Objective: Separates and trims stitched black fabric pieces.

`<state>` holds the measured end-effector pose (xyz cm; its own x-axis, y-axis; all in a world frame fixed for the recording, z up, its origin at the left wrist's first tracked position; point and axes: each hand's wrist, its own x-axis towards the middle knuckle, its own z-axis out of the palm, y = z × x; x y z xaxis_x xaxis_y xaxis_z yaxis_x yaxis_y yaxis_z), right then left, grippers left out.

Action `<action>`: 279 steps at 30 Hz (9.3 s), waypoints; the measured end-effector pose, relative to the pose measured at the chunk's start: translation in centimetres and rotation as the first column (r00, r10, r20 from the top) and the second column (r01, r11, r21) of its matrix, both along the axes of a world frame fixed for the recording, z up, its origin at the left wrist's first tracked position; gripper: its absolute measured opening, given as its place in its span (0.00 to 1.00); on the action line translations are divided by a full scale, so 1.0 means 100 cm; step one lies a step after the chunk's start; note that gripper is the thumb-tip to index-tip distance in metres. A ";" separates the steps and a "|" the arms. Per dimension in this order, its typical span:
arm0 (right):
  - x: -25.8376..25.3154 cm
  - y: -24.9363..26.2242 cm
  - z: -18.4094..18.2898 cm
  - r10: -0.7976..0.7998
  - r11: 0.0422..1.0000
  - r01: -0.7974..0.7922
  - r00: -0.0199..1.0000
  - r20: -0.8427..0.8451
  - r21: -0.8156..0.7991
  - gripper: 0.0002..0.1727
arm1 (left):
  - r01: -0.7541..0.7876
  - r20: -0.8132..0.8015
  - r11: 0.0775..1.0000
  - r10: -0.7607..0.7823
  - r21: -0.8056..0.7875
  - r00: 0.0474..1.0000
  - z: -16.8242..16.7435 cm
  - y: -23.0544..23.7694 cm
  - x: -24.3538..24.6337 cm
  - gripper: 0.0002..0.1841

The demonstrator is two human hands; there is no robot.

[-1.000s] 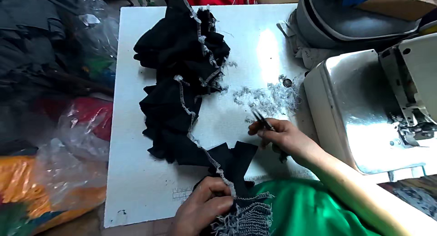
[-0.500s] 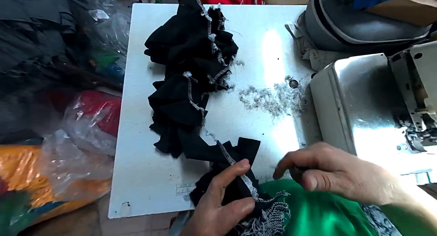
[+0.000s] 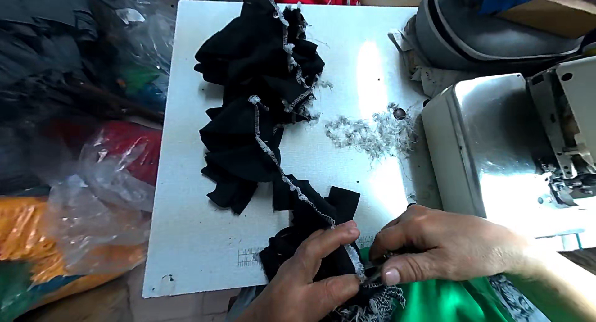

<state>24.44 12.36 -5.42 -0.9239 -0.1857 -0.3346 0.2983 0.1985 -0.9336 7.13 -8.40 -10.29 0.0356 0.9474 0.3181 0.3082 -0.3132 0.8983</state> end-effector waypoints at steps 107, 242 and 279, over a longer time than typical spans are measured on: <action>0.008 -0.033 0.012 -0.520 0.628 0.659 0.751 0.408 -0.414 0.17 | 0.056 0.546 0.978 0.065 -0.202 0.835 -0.005 0.012 -0.026 0.21; -0.006 -0.021 0.013 -0.178 0.897 0.311 0.904 -0.390 0.313 0.19 | -0.123 0.197 0.983 0.148 -0.136 0.969 -0.010 0.006 -0.003 0.25; 0.038 -0.035 0.011 -0.440 0.886 0.456 0.885 0.154 -0.088 0.30 | -0.185 0.132 0.982 0.179 0.036 0.975 -0.001 0.007 -0.001 0.11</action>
